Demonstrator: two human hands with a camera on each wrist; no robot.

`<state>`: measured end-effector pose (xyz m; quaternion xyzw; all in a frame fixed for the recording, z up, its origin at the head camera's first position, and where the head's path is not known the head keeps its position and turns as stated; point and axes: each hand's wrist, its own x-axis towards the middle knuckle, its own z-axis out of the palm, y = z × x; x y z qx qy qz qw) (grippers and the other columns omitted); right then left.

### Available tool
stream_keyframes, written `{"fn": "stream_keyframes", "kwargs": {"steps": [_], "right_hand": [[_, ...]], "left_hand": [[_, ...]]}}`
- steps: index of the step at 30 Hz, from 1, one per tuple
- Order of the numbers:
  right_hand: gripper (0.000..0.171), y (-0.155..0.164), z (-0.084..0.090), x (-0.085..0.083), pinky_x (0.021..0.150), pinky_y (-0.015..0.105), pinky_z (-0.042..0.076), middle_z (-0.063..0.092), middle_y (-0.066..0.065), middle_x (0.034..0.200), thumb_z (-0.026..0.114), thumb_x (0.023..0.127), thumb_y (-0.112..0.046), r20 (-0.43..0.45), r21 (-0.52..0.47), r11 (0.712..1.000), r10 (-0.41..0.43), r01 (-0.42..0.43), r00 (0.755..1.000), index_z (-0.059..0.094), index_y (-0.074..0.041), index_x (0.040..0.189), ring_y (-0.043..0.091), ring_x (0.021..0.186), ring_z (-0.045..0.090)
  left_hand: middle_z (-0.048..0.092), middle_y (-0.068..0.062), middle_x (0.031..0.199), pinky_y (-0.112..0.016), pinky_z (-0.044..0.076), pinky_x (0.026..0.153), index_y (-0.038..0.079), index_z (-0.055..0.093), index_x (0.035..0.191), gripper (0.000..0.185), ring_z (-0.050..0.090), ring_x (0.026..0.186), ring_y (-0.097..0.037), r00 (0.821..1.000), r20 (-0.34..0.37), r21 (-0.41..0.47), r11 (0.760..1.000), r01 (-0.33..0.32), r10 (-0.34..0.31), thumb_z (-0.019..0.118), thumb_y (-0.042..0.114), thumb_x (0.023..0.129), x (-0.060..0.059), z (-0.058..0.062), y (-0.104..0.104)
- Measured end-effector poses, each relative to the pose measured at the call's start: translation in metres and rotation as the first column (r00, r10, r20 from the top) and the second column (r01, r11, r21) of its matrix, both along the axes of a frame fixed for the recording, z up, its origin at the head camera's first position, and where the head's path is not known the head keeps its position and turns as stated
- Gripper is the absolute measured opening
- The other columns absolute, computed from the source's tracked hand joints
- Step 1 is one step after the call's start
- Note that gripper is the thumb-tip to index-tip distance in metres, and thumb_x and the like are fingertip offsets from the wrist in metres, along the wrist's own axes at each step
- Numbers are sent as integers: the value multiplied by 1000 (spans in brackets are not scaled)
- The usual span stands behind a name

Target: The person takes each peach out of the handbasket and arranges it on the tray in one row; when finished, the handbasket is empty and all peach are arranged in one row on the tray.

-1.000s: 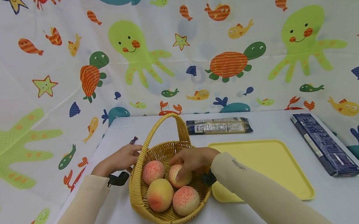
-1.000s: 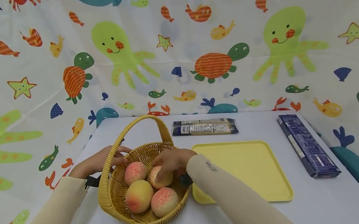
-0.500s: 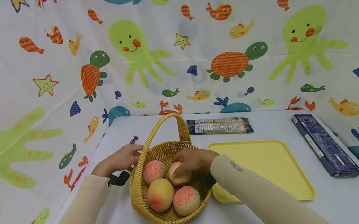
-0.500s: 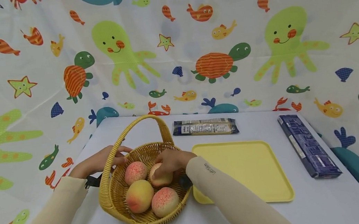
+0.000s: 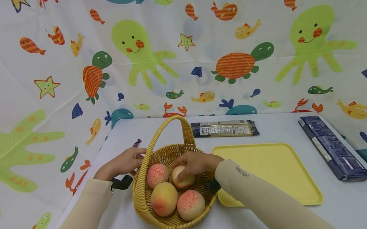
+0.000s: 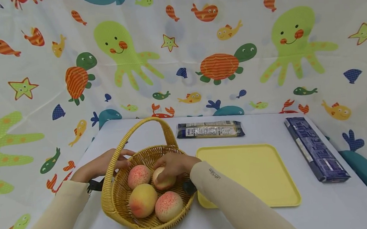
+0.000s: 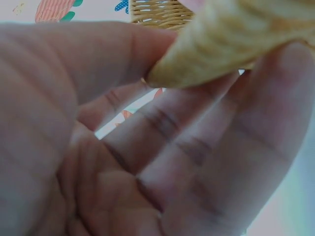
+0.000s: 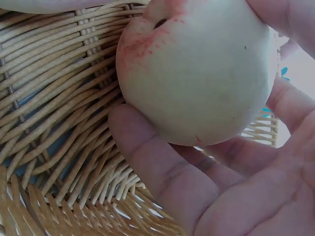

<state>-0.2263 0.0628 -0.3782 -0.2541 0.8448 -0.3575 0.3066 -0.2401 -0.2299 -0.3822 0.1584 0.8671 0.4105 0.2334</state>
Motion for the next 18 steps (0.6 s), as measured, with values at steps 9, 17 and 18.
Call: {"fn": "stream_keyframes", "kwargs": {"steps": [9,17,18], "right_hand": [[64,5,3,3,98,37,53,67,1,126,86,84,-26,-65,101,995,-11,18,998,65,-12,142,16,113,61],[53,8,6,5,91,36,54,68,-3,109,86,84,-28,-44,106,994,7,-3,999,70,-16,132,14,101,61],[51,8,6,5,90,35,54,68,-4,108,86,83,-29,-34,107,994,14,-11,999,70,-17,130,14,100,60]], "left_hand": [[76,-14,112,-43,65,67,7,66,129,28,73,87,-25,1000,10,-15,1000,-6,6,60,13,102,-2,0,0],[77,-14,111,-43,65,67,6,67,126,26,72,86,-23,1000,13,-11,1000,-11,11,61,14,102,-1,1,0],[77,-14,111,-43,65,67,6,67,127,27,72,86,-23,1000,12,-8,1000,-7,7,61,14,102,-1,0,0]]}}
